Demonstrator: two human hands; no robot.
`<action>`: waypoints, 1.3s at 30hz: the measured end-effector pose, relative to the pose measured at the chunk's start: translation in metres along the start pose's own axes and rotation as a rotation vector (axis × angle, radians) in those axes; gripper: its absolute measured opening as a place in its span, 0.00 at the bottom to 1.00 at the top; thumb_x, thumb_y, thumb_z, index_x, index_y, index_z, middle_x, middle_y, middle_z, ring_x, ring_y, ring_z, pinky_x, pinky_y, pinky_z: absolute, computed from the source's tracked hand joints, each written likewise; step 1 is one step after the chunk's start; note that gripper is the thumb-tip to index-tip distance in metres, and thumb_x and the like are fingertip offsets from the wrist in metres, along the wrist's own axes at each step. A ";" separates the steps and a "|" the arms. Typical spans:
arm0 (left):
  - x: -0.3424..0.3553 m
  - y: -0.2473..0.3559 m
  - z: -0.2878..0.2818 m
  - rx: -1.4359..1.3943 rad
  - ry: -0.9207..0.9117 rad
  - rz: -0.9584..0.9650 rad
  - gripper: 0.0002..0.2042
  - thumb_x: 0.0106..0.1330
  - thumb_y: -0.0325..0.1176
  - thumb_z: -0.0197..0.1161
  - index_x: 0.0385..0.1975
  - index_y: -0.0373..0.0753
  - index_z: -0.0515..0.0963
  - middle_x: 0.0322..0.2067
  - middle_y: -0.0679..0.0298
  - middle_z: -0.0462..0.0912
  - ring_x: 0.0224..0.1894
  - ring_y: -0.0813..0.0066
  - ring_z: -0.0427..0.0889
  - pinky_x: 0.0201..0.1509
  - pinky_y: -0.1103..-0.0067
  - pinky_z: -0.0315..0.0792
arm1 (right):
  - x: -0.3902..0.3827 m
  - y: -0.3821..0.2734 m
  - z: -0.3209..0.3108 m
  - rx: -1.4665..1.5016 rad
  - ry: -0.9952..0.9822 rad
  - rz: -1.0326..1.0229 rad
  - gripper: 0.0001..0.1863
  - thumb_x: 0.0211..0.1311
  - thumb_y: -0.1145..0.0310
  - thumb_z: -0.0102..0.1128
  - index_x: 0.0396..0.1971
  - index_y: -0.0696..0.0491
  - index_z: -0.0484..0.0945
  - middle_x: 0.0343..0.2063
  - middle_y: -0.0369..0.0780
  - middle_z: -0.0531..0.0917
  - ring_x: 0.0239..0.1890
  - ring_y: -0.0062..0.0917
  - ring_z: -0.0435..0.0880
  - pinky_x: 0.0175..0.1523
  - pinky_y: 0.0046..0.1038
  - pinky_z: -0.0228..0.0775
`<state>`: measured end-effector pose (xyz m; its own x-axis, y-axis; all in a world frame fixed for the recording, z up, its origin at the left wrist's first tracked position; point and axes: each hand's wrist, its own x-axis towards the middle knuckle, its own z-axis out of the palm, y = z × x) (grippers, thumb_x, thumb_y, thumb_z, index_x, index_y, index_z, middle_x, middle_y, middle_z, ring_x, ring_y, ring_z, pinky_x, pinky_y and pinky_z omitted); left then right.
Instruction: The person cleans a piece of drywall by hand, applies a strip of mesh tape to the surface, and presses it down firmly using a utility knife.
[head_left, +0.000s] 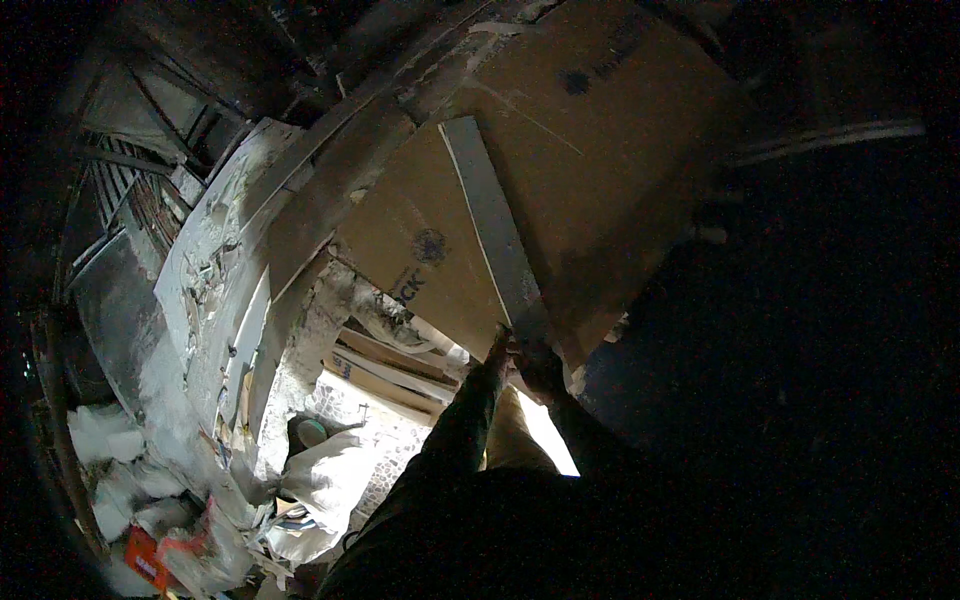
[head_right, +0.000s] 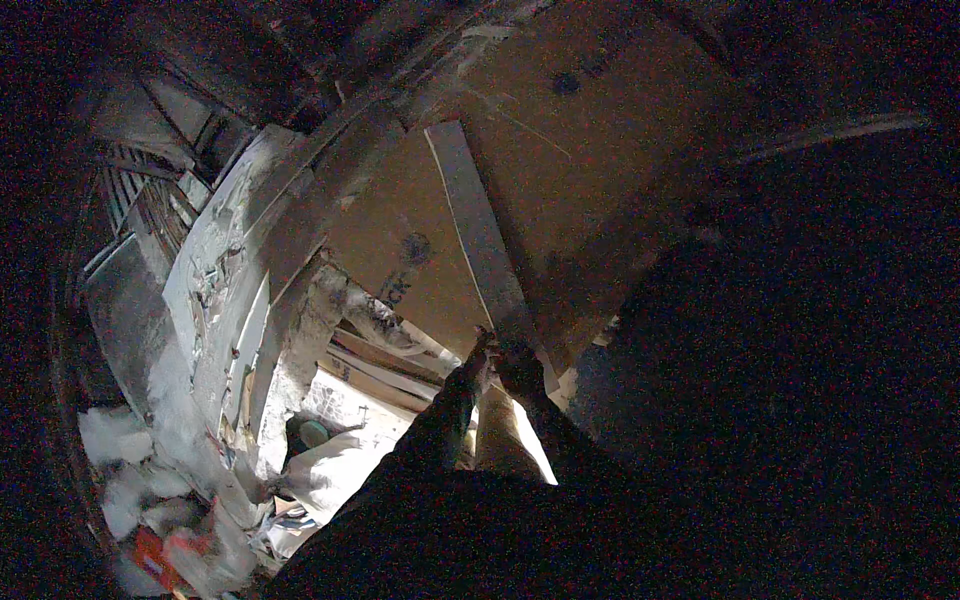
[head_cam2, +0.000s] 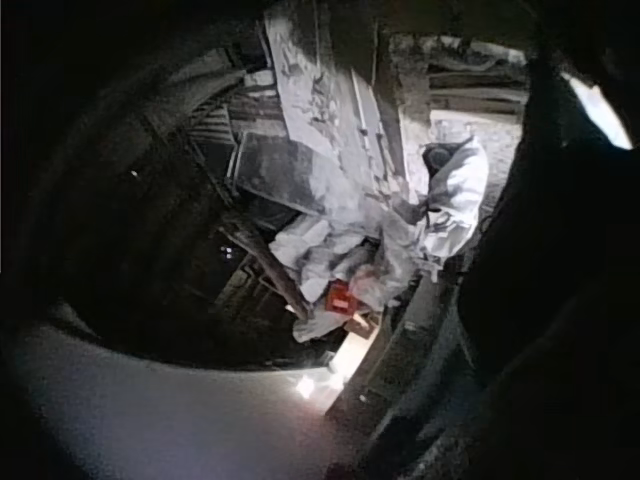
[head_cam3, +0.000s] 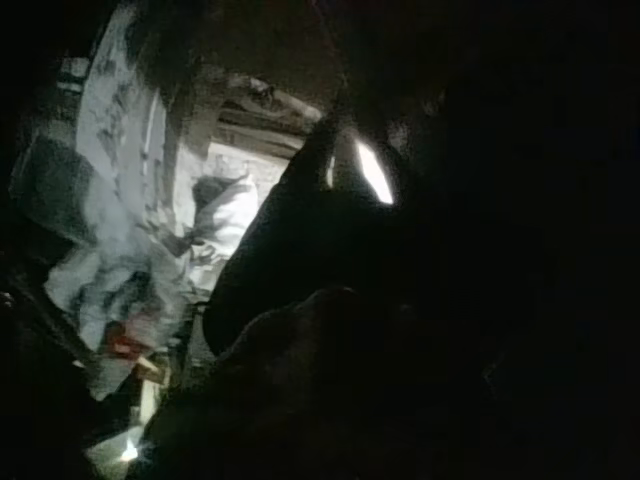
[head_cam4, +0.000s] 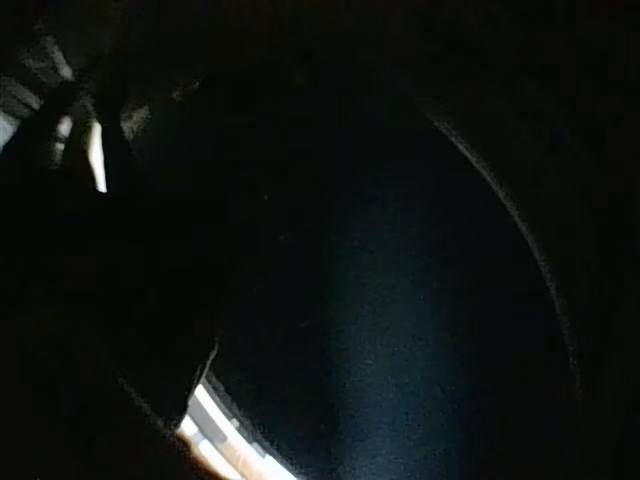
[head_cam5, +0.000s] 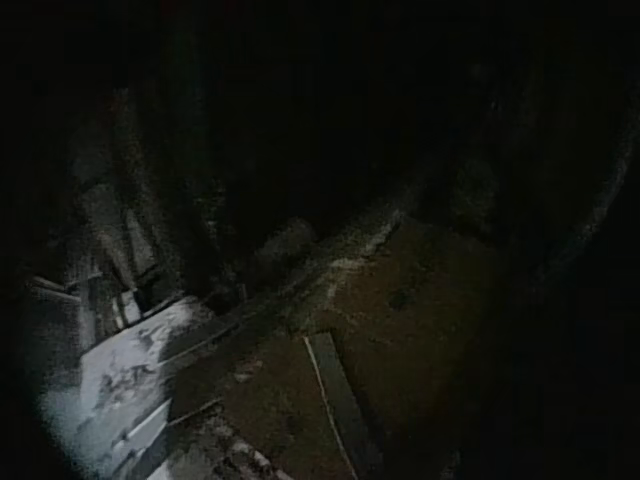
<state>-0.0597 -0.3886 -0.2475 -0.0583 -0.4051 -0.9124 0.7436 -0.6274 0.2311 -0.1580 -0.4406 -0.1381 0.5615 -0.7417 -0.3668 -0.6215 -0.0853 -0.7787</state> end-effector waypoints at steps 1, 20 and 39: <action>-0.001 0.002 0.013 0.033 0.003 0.048 0.26 0.50 0.57 0.52 0.43 0.47 0.65 0.37 0.63 0.72 0.39 0.68 0.71 0.39 0.73 0.66 | 0.001 0.012 -0.006 -0.016 0.011 -0.003 0.12 0.49 0.70 0.47 0.34 0.51 0.74 0.32 0.41 0.76 0.33 0.33 0.73 0.39 0.28 0.65; 0.019 -0.009 0.032 0.072 0.276 0.421 0.19 0.54 0.47 0.51 0.38 0.39 0.72 0.30 0.54 0.77 0.34 0.58 0.76 0.36 0.68 0.67 | -0.006 0.051 -0.013 -0.135 0.351 -0.097 0.16 0.46 0.64 0.58 0.32 0.58 0.68 0.24 0.43 0.70 0.28 0.30 0.69 0.34 0.29 0.61; -0.343 -0.214 -0.274 0.646 0.666 0.692 0.22 0.48 0.49 0.56 0.33 0.34 0.71 0.31 0.50 0.76 0.35 0.56 0.75 0.38 0.68 0.68 | -0.200 -0.047 0.023 0.466 0.017 -0.188 0.04 0.47 0.74 0.56 0.24 0.58 0.73 0.22 0.36 0.76 0.19 0.18 0.71 0.23 0.22 0.63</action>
<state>-0.0163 0.0667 -0.0765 0.7337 -0.4851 -0.4759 -0.0114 -0.7090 0.7051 -0.2282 -0.2724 -0.0396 0.6287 -0.7533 -0.1931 -0.1980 0.0851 -0.9765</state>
